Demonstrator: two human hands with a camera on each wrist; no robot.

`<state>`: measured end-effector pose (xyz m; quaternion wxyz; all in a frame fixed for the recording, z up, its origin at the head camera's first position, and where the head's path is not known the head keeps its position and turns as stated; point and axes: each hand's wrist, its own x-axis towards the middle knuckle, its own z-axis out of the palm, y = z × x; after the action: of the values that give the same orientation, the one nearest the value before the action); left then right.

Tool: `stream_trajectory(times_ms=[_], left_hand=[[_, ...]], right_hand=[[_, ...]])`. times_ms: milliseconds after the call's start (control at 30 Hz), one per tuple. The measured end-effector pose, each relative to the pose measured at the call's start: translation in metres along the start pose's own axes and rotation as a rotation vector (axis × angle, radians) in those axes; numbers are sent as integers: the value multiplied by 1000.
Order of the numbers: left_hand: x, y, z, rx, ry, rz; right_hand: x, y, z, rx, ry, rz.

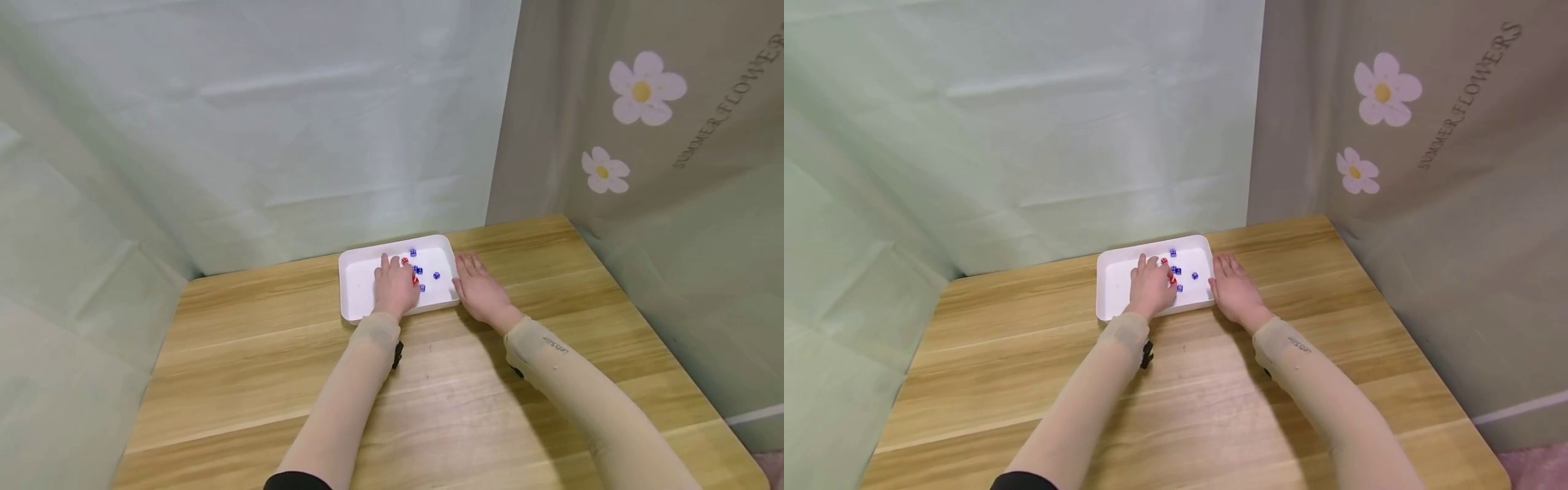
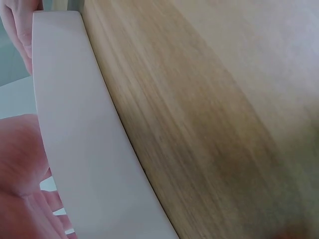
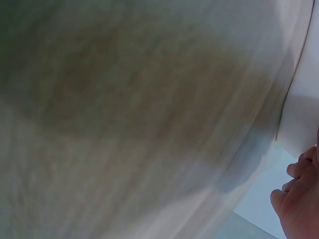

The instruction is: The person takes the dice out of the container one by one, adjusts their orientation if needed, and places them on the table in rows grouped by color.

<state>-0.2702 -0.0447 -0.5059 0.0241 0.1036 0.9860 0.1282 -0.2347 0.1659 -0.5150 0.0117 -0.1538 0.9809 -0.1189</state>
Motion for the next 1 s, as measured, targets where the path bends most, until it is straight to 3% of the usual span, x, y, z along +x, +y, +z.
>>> stream_trajectory(times_ms=[367, 1000], left_hand=[[-2, 2, -2, 49, 1, -4], [-5, -1, -6, 35, 7, -12]], right_hand=[[1, -2, 0, -16, -4, 8], [0, -2, 1, -15, -12, 12]])
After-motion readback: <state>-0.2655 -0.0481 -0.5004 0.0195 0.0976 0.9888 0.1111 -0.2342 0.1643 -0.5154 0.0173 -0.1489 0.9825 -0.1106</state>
